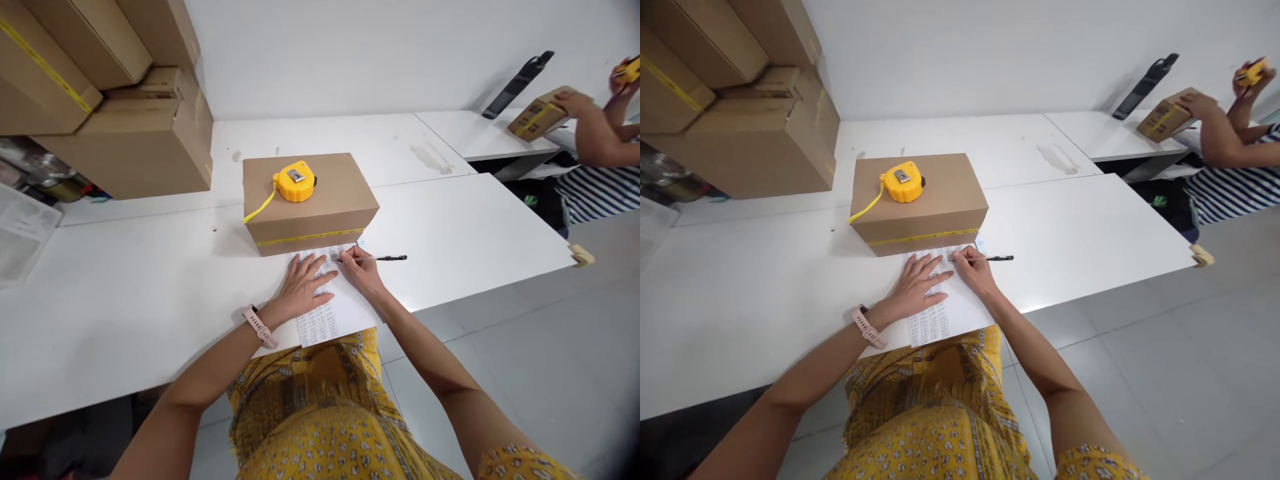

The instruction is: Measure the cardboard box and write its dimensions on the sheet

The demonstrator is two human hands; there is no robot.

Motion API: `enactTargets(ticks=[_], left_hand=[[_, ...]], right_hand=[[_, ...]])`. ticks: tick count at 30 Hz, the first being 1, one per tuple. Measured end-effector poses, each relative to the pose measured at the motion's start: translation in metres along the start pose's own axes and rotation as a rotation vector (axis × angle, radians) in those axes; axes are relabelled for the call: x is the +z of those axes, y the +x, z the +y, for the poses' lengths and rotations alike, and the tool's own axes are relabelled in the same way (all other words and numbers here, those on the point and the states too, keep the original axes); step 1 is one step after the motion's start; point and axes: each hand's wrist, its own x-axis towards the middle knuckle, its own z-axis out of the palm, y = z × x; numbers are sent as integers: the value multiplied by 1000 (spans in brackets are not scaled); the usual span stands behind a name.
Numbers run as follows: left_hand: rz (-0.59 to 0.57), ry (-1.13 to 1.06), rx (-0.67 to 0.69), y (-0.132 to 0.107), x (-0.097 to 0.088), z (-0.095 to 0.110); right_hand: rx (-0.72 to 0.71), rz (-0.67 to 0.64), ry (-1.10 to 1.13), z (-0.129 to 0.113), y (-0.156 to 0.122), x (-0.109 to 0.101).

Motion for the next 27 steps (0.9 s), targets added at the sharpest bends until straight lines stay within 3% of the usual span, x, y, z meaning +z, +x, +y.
enactTargets(ticks=[7, 12, 14, 19, 27], left_hand=[[21, -10, 17, -1, 2, -2], [40, -15, 21, -2, 1, -2], [38, -16, 25, -3, 0, -2], [30, -22, 23, -2, 0, -2], [4, -24, 14, -2, -1, -1]], right_hand=[[52, -43, 62, 7, 1, 3], [78, 65, 11, 6, -3, 1], [62, 84, -9, 3, -3, 0], [-9, -25, 67, 0, -1, -1], [-47, 36, -110, 9, -5, 0]])
